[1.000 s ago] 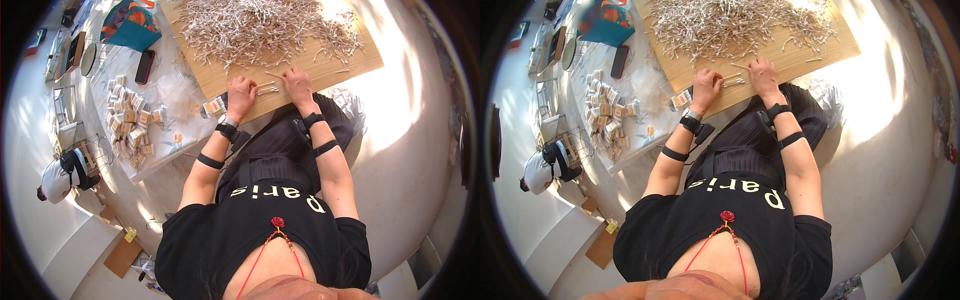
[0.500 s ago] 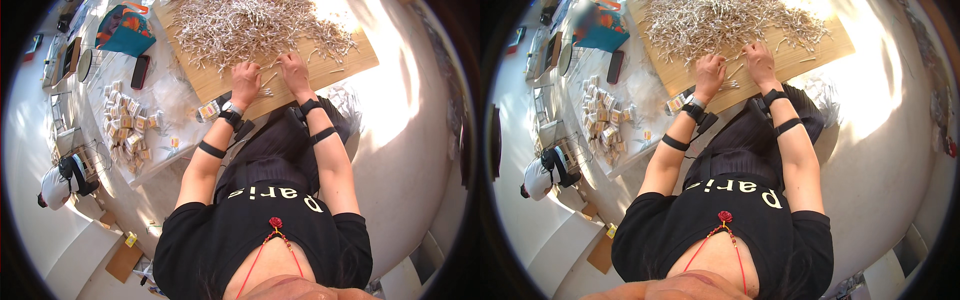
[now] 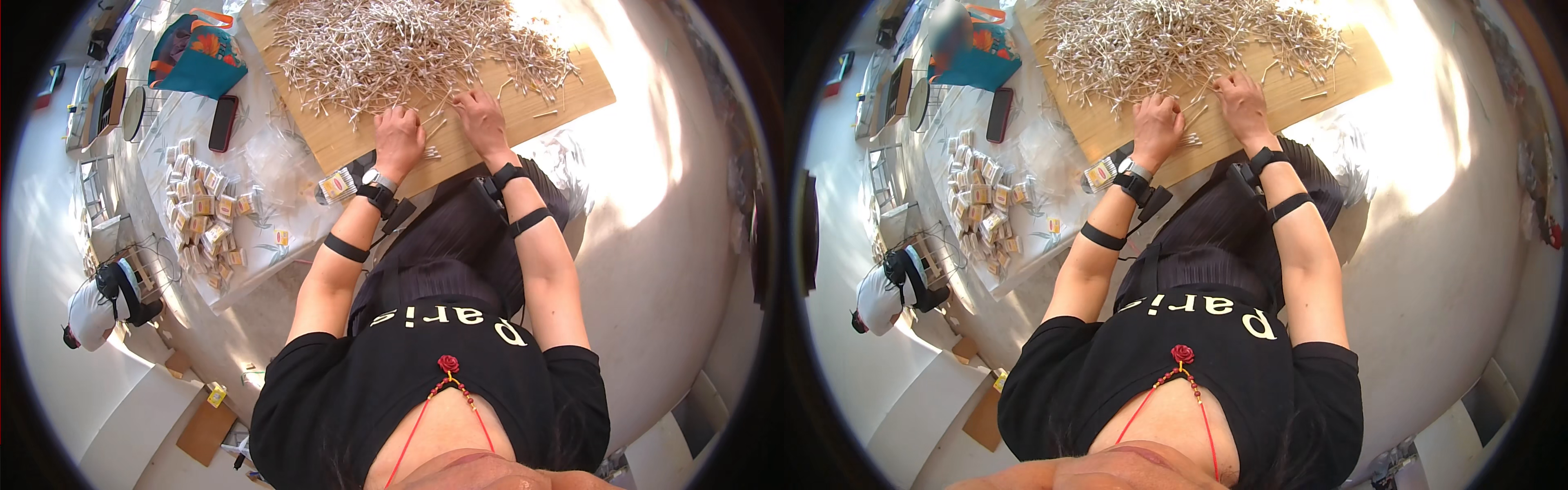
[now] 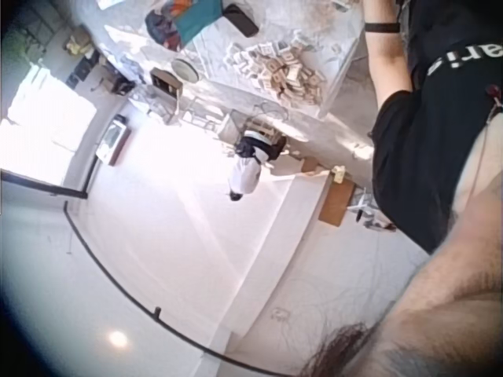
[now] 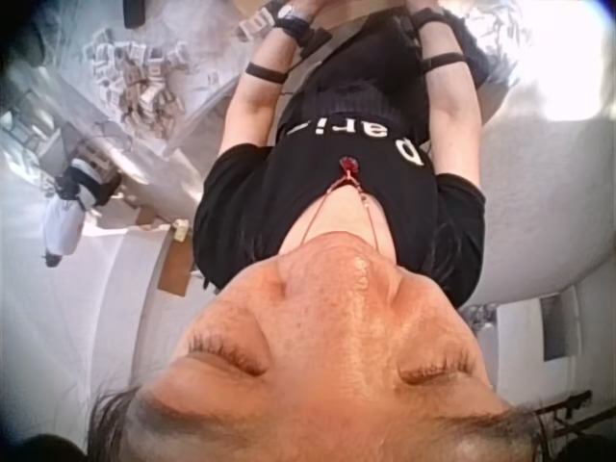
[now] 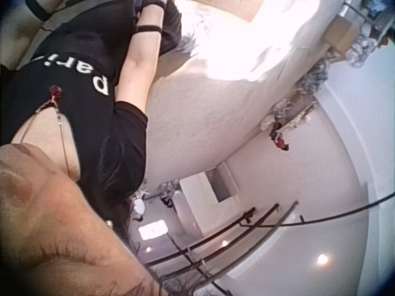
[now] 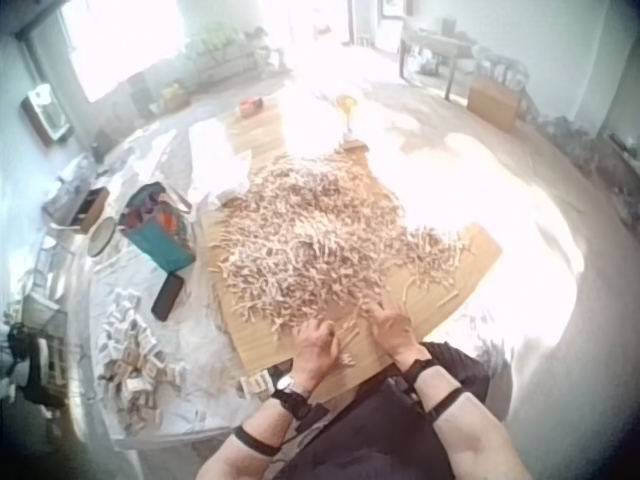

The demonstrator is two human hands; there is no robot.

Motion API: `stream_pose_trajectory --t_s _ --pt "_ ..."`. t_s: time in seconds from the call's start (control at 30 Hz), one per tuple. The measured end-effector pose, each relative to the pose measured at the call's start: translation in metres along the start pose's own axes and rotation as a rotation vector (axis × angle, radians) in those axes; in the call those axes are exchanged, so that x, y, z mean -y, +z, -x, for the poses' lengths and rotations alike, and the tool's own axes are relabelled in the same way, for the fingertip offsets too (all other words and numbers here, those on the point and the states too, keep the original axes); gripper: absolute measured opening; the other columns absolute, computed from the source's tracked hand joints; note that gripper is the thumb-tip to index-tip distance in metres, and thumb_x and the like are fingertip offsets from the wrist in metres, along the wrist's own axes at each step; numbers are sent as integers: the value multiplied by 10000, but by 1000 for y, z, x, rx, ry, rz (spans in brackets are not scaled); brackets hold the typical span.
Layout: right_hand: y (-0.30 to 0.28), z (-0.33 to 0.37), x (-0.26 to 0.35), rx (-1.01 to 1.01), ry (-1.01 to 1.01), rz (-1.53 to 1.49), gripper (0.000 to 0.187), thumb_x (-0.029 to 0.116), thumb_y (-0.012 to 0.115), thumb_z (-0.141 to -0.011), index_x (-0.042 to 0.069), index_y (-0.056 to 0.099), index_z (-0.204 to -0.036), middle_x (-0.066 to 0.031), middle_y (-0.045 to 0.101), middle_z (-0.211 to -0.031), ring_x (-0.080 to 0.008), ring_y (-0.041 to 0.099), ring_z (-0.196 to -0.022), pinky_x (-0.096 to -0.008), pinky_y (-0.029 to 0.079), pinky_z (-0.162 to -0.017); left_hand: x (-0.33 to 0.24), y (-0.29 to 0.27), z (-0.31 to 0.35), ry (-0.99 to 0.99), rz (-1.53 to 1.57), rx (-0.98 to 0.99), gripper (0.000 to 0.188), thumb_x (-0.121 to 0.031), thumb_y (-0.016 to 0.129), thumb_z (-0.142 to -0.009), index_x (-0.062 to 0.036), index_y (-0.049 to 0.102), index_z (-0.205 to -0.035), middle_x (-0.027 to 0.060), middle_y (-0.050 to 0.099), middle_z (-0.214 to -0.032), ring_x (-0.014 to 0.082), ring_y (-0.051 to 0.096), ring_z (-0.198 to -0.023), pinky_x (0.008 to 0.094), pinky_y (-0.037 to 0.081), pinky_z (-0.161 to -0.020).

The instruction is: Packaging and organizing small product boxes and hygiene-related items using shredded paper filler.

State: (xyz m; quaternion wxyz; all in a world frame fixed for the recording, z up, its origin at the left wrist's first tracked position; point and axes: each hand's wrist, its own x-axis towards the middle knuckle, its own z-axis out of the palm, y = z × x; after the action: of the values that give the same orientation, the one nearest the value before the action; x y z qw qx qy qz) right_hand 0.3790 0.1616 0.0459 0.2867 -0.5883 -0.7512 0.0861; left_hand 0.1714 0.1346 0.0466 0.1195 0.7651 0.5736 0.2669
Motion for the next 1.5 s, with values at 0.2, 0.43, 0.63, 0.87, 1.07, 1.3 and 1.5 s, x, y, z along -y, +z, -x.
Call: stream_pose_trajectory --t_s 0.2,0.43,0.63,0.87,1.07,1.3,1.5 --pt "5 -13 5 62 -150 68 145 98 722 -894 139 746 -1031 -64 674 -1020 -298 646 -1022 -428 498 -899 4 -5 9 -37 -44 27 95 -175 736 -830 -113 682 -878 88 646 -951 302 613 -994 460 422 -883" --pt "5 -25 5 99 -330 160 127 98 632 -895 149 725 -965 -31 649 -1019 -227 633 -1042 -384 474 -907 11 -17 16 -67 -9 45 79 -168 744 -837 -124 694 -878 87 649 -932 300 619 -985 457 423 -883" --pt "6 -34 -1 133 -385 188 104 103 635 -898 143 714 -953 -27 649 -1019 -227 631 -1056 -382 472 -930 14 -20 18 -85 -12 58 88 -176 751 -863 -110 710 -905 69 660 -933 296 623 -979 452 423 -893" --pt "-6 -42 7 -38 -294 -24 91 105 680 -898 134 724 -972 -11 697 -996 -242 640 -1047 -404 467 -955 16 -20 19 -81 57 15 85 -166 761 -829 -128 705 -881 73 657 -927 293 624 -976 452 429 -890" --pt "-3 -32 18 51 -352 33 79 122 682 -921 136 739 -975 -15 712 -977 -232 647 -1025 -385 444 -968 -4 -8 14 -52 23 14 142 -212 777 -838 -114 713 -919 63 664 -936 275 635 -992 426 433 -895" --pt "3 -20 18 68 -288 18 68 155 689 -935 147 743 -976 -9 710 -969 -234 649 -1020 -395 440 -964 -5 -3 9 30 -37 40 136 -213 777 -829 -126 717 -914 63 682 -961 273 640 -1002 422 440 -903" --pt "22 -2 30 67 -253 39 52 192 706 -930 151 732 -946 -13 698 -944 -248 650 -1004 -410 445 -958 19 -19 16 92 -10 100 29 -173 748 -865 -150 733 -875 32 689 -922 251 650 -974 407 438 -903"
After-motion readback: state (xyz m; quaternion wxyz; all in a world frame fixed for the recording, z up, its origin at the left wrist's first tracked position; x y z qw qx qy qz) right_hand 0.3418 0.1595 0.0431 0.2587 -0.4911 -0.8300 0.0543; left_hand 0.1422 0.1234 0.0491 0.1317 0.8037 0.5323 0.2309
